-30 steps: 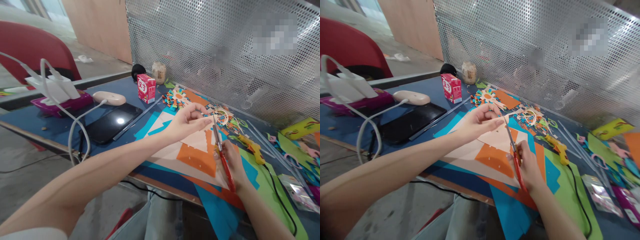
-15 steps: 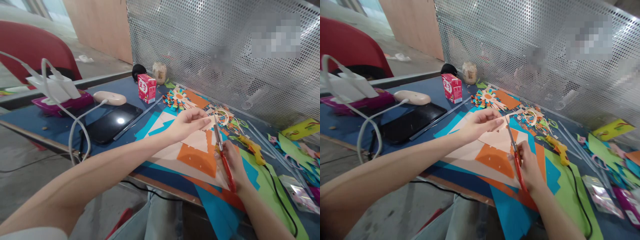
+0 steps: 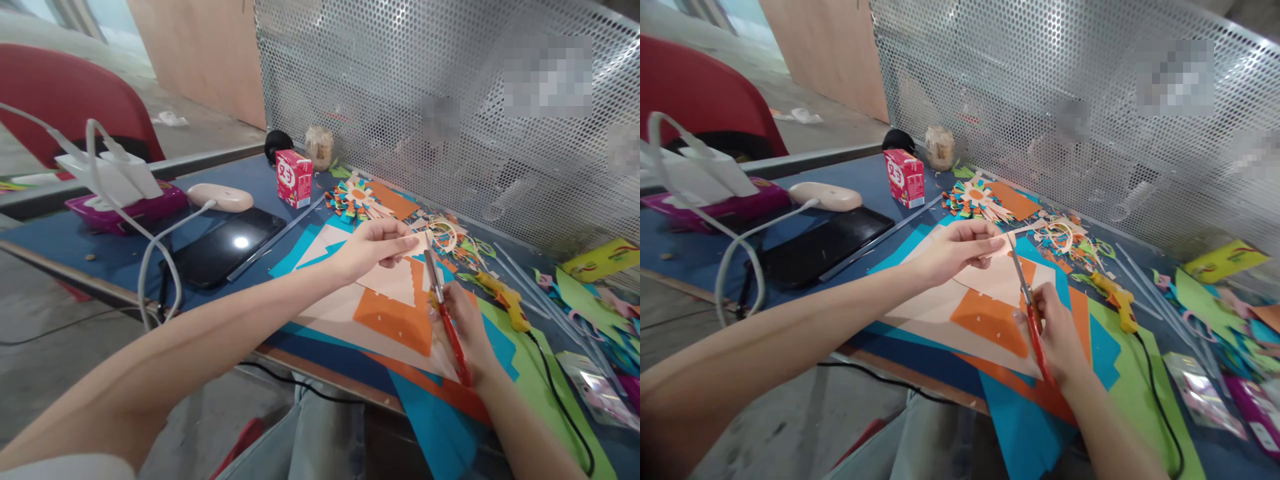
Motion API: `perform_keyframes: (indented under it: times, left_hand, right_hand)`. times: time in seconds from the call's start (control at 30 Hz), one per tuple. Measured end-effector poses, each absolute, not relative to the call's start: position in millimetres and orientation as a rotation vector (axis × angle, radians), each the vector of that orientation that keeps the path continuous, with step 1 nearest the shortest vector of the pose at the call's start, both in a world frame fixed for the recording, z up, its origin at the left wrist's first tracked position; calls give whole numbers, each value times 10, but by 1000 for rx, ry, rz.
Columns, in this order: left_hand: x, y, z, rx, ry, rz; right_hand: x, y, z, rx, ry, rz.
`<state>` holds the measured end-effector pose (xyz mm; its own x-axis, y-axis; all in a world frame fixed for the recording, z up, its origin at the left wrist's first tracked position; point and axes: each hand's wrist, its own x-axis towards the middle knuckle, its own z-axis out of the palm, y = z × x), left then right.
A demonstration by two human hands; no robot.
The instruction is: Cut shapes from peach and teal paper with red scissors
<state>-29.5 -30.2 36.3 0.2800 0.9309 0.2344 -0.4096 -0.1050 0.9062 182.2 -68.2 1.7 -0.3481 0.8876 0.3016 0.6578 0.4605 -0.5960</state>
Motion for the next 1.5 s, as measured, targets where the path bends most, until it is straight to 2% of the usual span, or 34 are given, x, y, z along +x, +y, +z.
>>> perform_keyframes:
  times: [0.63,0.93,1.5]
  left_hand:
    - [-277,-322,348,1125,543,1177]
    - [-259,-314,280,1460,564,1381]
    - [-235,-355,285,1454,563,1273]
  right_hand:
    - [1852,-652,-49,-1314,-2083,455]
    - [1859,-653,-49,-1304,-2081,519]
    - [1837,-672,-39,-1277,-2081,437]
